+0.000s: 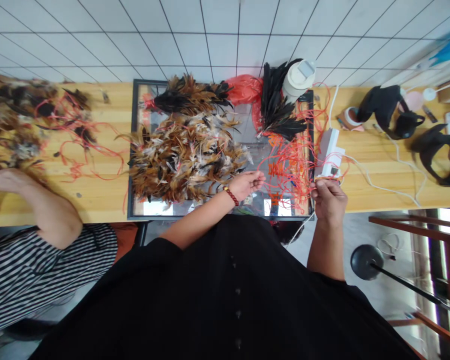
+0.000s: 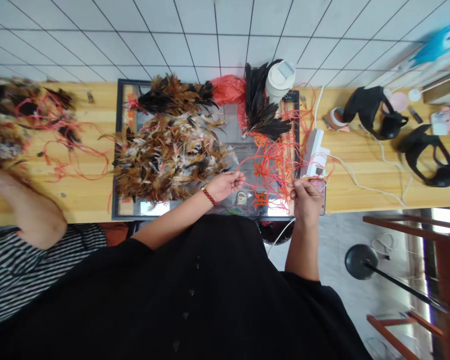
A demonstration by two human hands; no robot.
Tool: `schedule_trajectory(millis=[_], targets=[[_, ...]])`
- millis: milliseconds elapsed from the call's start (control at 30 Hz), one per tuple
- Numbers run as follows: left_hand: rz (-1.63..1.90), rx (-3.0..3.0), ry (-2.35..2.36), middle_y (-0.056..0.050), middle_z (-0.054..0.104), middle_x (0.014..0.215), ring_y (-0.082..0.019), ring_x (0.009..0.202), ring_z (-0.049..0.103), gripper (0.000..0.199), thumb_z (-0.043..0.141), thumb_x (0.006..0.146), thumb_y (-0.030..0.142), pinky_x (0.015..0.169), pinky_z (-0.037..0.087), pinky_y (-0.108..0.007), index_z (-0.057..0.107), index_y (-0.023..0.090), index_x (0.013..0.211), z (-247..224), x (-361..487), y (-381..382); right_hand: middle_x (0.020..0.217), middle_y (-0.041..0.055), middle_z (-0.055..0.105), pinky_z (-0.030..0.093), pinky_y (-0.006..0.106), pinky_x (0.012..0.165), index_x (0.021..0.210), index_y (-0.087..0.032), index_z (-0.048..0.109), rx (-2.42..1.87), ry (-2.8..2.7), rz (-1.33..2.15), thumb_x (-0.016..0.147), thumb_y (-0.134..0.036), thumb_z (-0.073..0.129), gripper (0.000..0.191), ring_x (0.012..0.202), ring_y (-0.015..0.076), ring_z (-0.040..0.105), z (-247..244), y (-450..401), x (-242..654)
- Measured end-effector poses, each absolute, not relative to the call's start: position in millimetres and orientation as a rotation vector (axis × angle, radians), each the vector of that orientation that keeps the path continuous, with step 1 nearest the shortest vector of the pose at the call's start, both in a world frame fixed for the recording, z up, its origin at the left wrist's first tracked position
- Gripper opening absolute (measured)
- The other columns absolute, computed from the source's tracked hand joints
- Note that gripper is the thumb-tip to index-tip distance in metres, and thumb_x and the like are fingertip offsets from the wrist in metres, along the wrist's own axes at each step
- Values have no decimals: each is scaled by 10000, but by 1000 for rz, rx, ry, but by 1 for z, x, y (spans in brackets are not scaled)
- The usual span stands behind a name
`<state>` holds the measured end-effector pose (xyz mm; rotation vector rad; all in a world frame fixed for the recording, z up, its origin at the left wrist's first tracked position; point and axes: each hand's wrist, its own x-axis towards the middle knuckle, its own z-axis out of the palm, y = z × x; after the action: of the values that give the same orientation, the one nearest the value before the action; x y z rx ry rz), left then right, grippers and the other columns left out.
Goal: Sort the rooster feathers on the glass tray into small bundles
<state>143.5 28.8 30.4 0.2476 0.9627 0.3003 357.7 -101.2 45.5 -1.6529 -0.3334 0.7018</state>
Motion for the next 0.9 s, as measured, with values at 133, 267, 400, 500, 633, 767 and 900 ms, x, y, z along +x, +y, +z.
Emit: schedule_trajectory(millis=[133,267,400,500,633,767,900], targets=[[94,475,911,-82,690,776,-151,701,683,78,643,902,166,811,536,-352,641,100,860,40,168,20,639,-14,686,380,180,420,762,-200,697,-1536,-335,859,612,-369,825,260,440,53,485,58,-87,343],[131,660,841,-101,713,985,-148,750,692,247,779,793,202,783,530,-331,683,131,1010,49,155,20,594,-3,672,441,204,453,672,-186,693,-1719,-615,1312,628,-337,818,201,478,85,548,58,-121,358],[337,640,947,-100,711,1075,-144,811,690,262,791,770,223,743,514,-280,716,143,1009,43,105,33,637,40,724,429,261,389,701,-198,748,-2118,-890,1805,484,-242,850,243,456,152,572,44,-189,399],[480,561,1133,-67,716,1000,-107,753,662,169,752,792,186,700,493,-248,710,145,950,33,82,36,726,56,755,493,307,498,805,-221,788,-2376,-938,1316,585,-348,787,254,571,195,641,28,-196,427],[457,460,1145,-66,720,922,-111,728,658,156,759,777,176,699,492,-255,698,137,915,27,87,27,785,73,755,517,368,756,891,-196,796,-2594,-1059,460,771,-344,636,249,781,235,686,1,-125,440],[456,485,1126,-78,729,912,-114,719,658,173,768,767,175,700,489,-260,709,130,923,31,91,22,956,131,762,494,377,791,1041,-194,786,-2751,-1079,382,828,-260,576,306,889,268,683,-23,-49,438],[534,453,1205,-73,732,889,-113,703,655,102,717,796,134,687,490,-261,705,126,897,34,79,26,1025,199,730,463,403,808,1035,-137,756,-2819,-1021,369,817,-189,590,279,939,281,661,-38,-16,440]])
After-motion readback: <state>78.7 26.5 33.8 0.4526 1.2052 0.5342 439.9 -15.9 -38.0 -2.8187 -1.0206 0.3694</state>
